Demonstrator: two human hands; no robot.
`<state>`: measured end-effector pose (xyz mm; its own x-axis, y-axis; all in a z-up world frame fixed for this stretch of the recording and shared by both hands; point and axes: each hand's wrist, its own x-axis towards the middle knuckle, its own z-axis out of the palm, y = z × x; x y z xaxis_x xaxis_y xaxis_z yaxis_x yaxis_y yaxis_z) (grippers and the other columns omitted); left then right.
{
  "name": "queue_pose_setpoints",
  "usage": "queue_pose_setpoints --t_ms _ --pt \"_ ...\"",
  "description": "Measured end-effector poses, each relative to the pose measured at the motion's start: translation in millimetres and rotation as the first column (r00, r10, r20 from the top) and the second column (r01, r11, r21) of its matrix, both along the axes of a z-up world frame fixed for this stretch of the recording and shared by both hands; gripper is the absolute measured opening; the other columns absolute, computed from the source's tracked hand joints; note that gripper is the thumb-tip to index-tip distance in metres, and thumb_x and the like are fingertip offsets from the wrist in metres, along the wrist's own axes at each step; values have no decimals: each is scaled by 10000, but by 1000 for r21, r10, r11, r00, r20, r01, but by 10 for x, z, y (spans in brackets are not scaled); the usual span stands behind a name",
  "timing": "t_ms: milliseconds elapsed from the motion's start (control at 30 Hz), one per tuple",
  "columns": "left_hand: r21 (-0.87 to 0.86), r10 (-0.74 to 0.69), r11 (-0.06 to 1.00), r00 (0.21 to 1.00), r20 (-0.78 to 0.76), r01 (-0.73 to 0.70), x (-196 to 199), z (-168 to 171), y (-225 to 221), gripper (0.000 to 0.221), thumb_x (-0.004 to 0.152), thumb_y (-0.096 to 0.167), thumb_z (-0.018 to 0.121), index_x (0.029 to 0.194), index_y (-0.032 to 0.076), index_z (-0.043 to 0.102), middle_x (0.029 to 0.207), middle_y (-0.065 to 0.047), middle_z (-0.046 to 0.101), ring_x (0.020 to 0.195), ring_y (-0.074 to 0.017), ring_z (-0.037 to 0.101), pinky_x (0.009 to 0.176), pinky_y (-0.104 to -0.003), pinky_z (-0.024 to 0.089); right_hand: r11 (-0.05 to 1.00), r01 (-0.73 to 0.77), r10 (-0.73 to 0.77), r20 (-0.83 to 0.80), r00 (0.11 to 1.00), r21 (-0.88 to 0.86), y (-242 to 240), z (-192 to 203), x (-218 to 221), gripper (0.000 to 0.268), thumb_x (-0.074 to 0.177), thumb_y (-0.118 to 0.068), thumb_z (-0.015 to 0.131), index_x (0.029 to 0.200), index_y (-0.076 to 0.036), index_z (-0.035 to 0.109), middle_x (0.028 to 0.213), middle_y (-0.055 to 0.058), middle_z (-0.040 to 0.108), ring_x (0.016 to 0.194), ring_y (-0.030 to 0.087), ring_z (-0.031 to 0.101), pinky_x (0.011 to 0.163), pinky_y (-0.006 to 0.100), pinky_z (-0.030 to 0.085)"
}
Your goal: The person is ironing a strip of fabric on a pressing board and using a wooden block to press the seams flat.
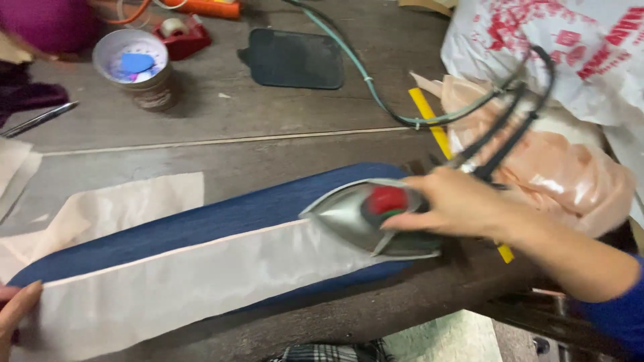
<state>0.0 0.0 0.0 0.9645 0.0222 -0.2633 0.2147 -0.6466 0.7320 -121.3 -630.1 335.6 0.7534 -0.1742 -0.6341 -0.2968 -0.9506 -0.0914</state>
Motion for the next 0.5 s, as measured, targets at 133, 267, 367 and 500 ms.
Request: queue_pose_setpoints --t_ms 133,267,367,500 --pt "-59 152 987 988 25 -150 -196 772 -555 261 1000 286 698 975 70 553 651 43 282 561 -83 264 521 -261 175 987 132 -133 -12 991 -90 -727 -145 -199 399 737 -476 708 1092 -299 755 761 -40 811 597 103 656 597 235 467" --pt "-131 206 972 977 54 -198 -236 1102 -781 242 970 217 733 1004 52 558 736 36 291 682 -82 309 658 -224 239 982 148 -139 88 986 -113 -1183 -363 -364 348 731 -464 760 663 -123 762 516 -9 578 522 110 504 580 270 408" --pt "-167 197 968 980 41 -187 -219 1260 -858 230 943 209 737 967 56 567 707 54 291 662 -52 284 635 -197 221 992 55 -41 125 991 -113 -1129 -392 -351 394 702 -491 773 598 -117 712 470 -2 522 481 133 453 550 291 393" --pt "-113 186 976 983 -13 -186 -253 1804 -1103 176 895 194 748 882 60 634 667 48 303 651 -75 278 591 -220 205 983 -5 14 50 999 -181 -671 -218 -155 297 684 -546 731 816 -284 773 651 -98 741 603 129 661 681 261 480"
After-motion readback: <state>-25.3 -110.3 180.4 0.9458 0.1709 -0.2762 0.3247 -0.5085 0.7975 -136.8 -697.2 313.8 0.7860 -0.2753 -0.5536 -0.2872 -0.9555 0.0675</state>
